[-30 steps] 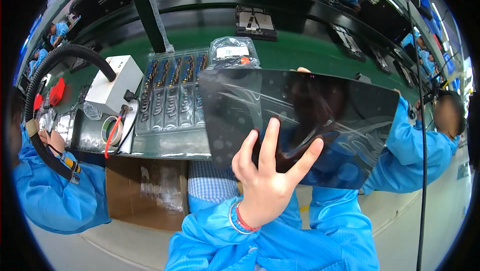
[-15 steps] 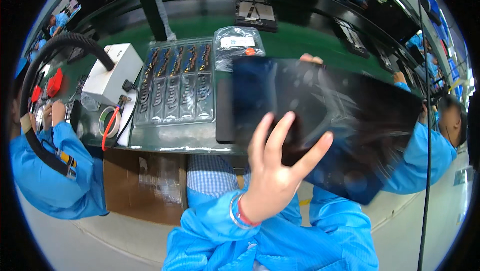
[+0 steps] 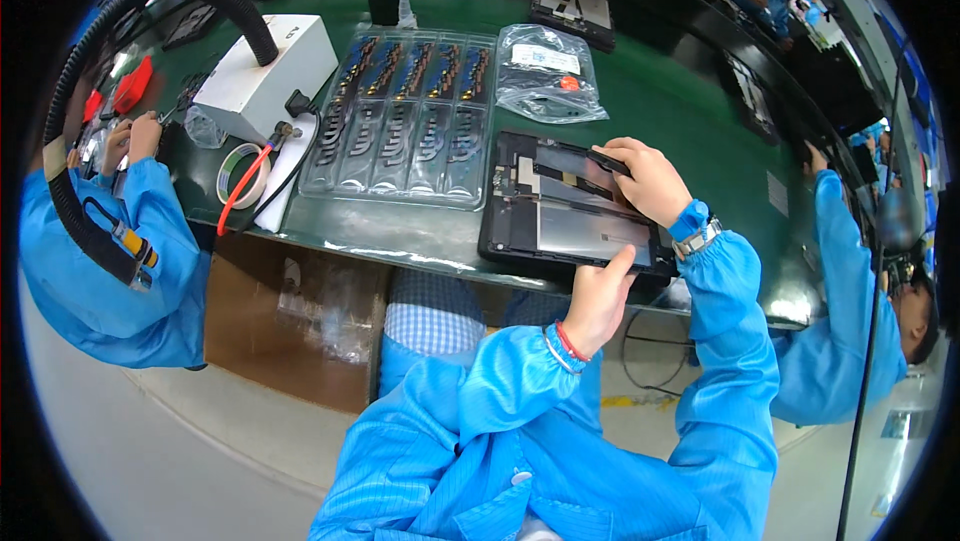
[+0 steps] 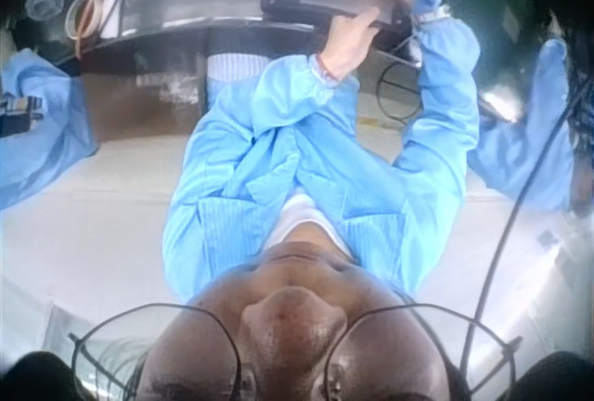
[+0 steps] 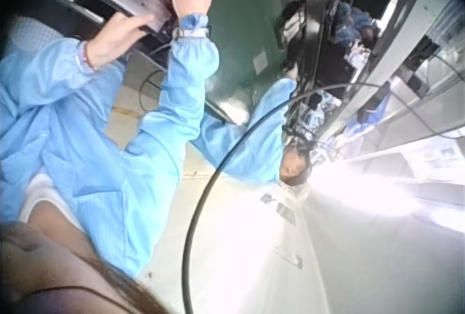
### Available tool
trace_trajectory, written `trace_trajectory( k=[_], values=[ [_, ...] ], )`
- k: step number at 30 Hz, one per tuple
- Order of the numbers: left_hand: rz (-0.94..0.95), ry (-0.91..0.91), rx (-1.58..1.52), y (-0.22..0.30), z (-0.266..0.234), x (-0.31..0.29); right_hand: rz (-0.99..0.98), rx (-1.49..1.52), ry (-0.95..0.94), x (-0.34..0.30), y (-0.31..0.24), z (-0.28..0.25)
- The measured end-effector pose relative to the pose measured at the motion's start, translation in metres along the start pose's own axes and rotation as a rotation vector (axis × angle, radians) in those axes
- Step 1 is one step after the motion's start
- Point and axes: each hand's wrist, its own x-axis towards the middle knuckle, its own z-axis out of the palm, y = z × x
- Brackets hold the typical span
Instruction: Assembling internal components of a tablet device.
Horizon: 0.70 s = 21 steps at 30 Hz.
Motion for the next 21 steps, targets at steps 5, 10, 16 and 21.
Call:
trace_trajectory(
  k=[5,10,16,21],
  values=[
    [-0.374,-0.057,-0.025,0.042,-0.009,-0.021,-0.074,-0.089,0.079,-0.001,0.015,0.010],
    [0.046,-0.689,1.519,0.114,0.029,-0.026,-0.272,-0.152,0.006,0.009,0.032,-0.009],
    [1.024,-0.405,2.332,0.112,-0.002,0.053,-0.321,-0.119,0.002,0.009,0.040,-0.001],
    [0.965,-0.391,2.474,0.110,-0.001,0.062,-0.314,-0.131,-0.013,0.011,0.037,-0.003]
  ],
)
